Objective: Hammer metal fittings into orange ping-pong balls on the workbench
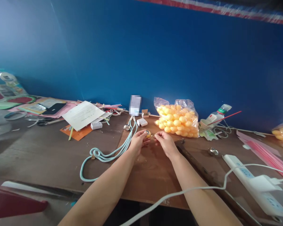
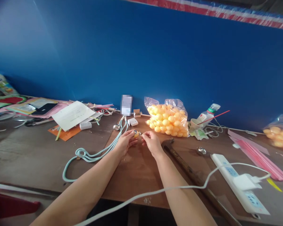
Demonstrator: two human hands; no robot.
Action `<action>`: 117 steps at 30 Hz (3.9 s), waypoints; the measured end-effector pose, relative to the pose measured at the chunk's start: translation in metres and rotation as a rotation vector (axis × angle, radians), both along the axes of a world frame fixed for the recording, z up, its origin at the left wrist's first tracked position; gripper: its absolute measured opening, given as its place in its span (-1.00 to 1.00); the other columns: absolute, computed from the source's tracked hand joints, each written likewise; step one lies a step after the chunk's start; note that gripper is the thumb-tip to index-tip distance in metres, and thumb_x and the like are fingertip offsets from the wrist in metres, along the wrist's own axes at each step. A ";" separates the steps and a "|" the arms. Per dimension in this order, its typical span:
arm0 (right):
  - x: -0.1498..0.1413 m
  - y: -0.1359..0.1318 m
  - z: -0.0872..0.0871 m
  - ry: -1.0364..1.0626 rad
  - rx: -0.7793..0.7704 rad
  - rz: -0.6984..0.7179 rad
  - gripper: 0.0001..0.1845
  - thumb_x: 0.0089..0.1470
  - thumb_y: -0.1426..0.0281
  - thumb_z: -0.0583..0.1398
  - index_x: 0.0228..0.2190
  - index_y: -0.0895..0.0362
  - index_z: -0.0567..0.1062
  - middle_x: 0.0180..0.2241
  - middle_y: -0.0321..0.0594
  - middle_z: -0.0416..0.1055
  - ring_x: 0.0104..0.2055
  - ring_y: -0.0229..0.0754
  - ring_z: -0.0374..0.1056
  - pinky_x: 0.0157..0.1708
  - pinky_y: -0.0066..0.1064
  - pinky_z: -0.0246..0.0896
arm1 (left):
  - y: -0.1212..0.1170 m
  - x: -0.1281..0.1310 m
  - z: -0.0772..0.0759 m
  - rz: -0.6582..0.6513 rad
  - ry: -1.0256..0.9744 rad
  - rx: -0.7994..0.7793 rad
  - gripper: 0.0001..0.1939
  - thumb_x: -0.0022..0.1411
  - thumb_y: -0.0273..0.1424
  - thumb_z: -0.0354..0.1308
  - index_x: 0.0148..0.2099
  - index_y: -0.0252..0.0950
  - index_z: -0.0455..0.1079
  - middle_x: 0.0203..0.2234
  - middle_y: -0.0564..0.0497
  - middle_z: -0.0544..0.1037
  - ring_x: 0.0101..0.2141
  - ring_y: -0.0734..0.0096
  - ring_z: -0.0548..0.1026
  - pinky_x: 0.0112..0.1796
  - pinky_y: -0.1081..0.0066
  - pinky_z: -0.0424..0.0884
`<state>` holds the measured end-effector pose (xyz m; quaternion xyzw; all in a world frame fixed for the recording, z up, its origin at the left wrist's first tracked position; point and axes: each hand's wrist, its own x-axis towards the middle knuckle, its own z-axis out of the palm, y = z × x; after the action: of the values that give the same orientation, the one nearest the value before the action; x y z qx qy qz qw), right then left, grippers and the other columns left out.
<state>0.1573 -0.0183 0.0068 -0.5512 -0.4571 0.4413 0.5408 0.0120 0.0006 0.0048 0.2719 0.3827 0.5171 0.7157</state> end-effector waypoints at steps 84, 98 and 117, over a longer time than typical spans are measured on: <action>-0.004 -0.010 -0.002 0.533 -0.103 0.218 -0.74 -0.23 0.31 0.42 -0.50 0.14 0.50 -0.46 -0.30 0.43 -0.62 -0.46 0.00 -0.70 -0.55 -0.19 | -0.007 0.004 0.001 -0.080 0.068 0.091 -0.69 0.06 -0.34 0.34 -0.16 -0.41 0.49 -0.40 -0.11 0.56 -0.46 0.46 0.54 -0.37 0.48 0.50; -0.001 -0.009 -0.003 0.538 -0.120 0.243 -0.74 -0.24 0.32 0.43 -0.51 0.13 0.47 -0.49 -0.33 0.42 -0.63 -0.46 0.00 -0.70 -0.56 -0.18 | -0.009 0.004 0.005 -0.057 0.068 0.087 -0.73 0.03 -0.37 0.36 -0.22 -0.41 0.51 -0.41 -0.11 0.56 -0.45 0.45 0.53 -0.35 0.45 0.50; -0.004 -0.010 -0.001 0.546 -0.093 0.214 -0.72 -0.26 0.35 0.44 -0.50 0.14 0.47 -0.52 -0.35 0.40 -0.62 -0.46 0.01 -0.71 -0.59 -0.12 | -0.008 0.003 0.005 -0.050 0.078 0.137 -0.66 -0.03 -0.32 0.39 -0.22 -0.42 0.51 -0.40 -0.11 0.56 -0.41 0.42 0.51 -0.31 0.38 0.50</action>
<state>0.1530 -0.0282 0.0057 -0.3848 -0.3294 0.6483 0.5685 0.0152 -0.0075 0.0098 0.3494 0.3671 0.5133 0.6926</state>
